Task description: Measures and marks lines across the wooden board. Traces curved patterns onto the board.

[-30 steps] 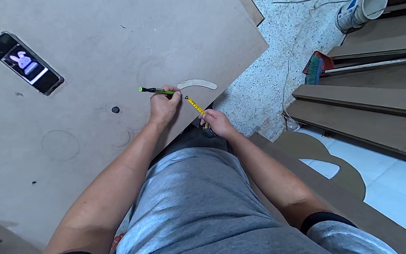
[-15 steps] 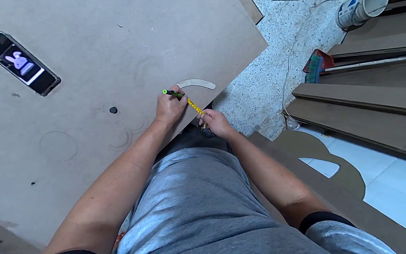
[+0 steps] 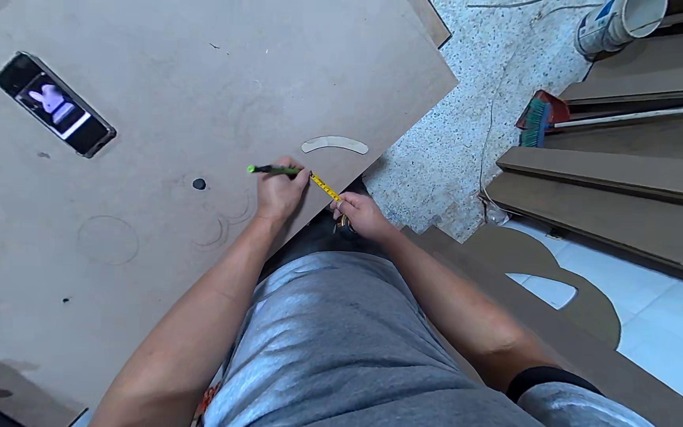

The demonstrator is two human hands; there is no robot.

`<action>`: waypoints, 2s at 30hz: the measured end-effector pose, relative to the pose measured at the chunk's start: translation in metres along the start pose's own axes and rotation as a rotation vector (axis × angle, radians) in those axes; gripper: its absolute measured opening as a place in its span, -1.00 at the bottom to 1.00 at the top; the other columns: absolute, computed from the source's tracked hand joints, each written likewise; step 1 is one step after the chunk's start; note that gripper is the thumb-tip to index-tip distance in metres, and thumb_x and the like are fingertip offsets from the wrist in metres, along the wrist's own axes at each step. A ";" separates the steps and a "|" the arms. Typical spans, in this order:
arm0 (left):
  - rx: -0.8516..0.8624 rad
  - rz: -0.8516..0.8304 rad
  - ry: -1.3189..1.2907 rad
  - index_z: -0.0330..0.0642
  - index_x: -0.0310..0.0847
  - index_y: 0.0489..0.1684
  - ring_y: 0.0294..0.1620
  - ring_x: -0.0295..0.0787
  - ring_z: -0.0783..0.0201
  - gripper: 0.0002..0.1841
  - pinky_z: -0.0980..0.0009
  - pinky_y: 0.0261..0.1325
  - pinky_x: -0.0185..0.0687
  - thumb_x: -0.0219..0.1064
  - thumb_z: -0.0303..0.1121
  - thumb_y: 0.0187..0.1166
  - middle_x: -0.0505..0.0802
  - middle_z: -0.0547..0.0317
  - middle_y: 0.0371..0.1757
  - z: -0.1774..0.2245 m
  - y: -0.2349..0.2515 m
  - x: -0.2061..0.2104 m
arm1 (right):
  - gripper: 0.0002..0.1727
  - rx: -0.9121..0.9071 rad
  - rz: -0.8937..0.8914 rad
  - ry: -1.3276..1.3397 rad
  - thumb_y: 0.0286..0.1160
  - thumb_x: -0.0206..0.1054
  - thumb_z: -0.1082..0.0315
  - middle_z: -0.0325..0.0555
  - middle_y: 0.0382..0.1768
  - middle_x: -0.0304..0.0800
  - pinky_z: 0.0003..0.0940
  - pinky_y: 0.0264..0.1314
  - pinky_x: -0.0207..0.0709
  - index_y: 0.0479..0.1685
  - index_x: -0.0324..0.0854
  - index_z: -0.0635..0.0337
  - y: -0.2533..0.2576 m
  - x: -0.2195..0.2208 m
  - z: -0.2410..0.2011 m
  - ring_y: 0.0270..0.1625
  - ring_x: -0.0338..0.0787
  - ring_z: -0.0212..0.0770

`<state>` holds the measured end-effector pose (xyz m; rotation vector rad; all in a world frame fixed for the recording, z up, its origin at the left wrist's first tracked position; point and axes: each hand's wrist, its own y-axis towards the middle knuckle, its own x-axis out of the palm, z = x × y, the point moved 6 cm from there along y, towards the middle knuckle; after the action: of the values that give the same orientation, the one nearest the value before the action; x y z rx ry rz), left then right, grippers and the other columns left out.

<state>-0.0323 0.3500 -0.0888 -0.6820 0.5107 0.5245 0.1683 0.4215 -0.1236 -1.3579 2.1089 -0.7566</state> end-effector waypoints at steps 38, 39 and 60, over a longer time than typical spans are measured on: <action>-0.249 0.186 -0.192 -0.01 0.81 -0.02 -0.18 0.85 0.21 -0.81 -0.03 0.00 0.74 0.45 -0.20 0.56 0.90 0.15 -0.22 -0.345 -0.266 -0.179 | -0.63 -0.003 -0.116 -0.018 0.89 0.04 0.17 -0.24 -0.20 0.91 -0.23 -0.11 0.67 0.11 0.78 0.08 -0.094 0.385 0.022 -0.24 0.79 -0.31; -0.229 0.176 -0.212 -0.01 0.81 -0.04 -0.22 0.85 0.23 -0.82 0.01 -0.03 0.76 0.45 -0.20 0.55 0.91 0.17 -0.25 -0.345 -0.259 -0.178 | -0.63 -0.003 -0.112 -0.013 0.89 0.03 0.17 -0.25 -0.20 0.91 -0.22 -0.09 0.67 0.10 0.78 0.07 -0.093 0.397 0.023 -0.23 0.80 -0.31; -0.133 -0.008 0.042 -0.11 0.77 0.02 -0.05 0.84 -0.07 -0.75 -0.27 0.10 0.64 0.42 -0.16 0.59 0.89 -0.06 -0.14 -0.311 -0.229 -0.172 | -0.63 -0.008 0.003 0.030 0.88 0.01 0.23 -0.17 -0.17 0.91 -0.23 -0.21 0.71 0.13 0.76 0.14 -0.089 0.425 0.021 -0.32 0.80 -0.29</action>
<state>-0.1067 -0.0664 -0.0906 -0.8234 0.5156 0.5410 0.0838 -0.0050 -0.1285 -1.3547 2.1393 -0.7728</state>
